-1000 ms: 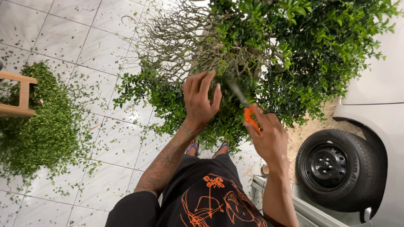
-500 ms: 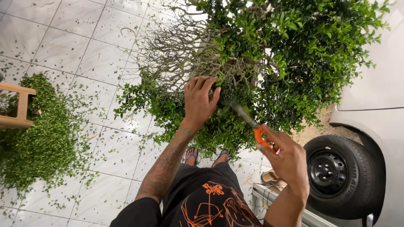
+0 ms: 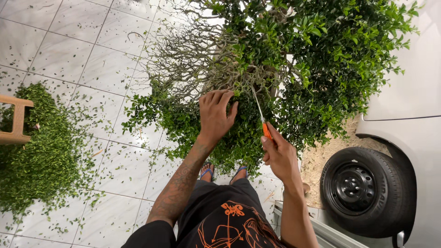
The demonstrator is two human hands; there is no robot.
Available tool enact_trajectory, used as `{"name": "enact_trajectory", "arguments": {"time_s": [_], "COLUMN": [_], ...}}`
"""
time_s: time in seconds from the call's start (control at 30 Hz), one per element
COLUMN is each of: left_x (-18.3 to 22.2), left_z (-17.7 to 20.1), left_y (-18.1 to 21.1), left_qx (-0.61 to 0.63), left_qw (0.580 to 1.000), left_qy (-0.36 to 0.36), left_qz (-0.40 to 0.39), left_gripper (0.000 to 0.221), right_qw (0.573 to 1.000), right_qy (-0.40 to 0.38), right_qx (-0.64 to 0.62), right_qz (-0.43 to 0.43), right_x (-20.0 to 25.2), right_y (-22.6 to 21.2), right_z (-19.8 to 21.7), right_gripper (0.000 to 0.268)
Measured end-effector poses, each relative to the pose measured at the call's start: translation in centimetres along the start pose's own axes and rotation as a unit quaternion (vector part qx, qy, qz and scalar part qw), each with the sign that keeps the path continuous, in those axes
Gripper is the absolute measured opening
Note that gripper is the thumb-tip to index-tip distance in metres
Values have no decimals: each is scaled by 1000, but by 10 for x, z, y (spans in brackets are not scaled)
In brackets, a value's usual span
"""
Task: The person uses orange-handled shears to trim leaves and small branches from a potted plant. Cut foliage accumulates on the tiled floor as the person works around the plant's canopy.
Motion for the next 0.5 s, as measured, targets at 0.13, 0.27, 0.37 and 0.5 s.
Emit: {"name": "enact_trajectory", "arguments": {"time_s": [0.13, 0.27, 0.37, 0.5], "left_x": [1, 3, 4, 4], "left_z": [2, -1, -4, -3], "left_y": [3, 3, 3, 3], "left_qx": [1, 3, 4, 4], "left_qw": [1000, 1000, 1000, 1000], "left_qy": [-1, 4, 7, 6], "left_qz": [-2, -5, -5, -4], "left_gripper": [26, 26, 25, 25], "right_qw": [996, 946, 942, 948], "right_qy": [-36, -48, -60, -66], "right_qx": [-86, -320, -331, -312], "right_qz": [-11, -3, 8, 25], "right_x": [-11, -13, -6, -12], "right_y": [9, 16, -8, -3], "right_z": [-10, -23, -23, -29], "right_gripper": [54, 57, 60, 59]}}
Point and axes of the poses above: each hand's wrist, its own x-axis away from the middle knuckle, its own z-axis out of the back of the hand, y = z × x, the point moved 6 cm from there along -x, towards the middle knuckle, and after that the axes turned 6 degrees about x, right-handed, at the moved point
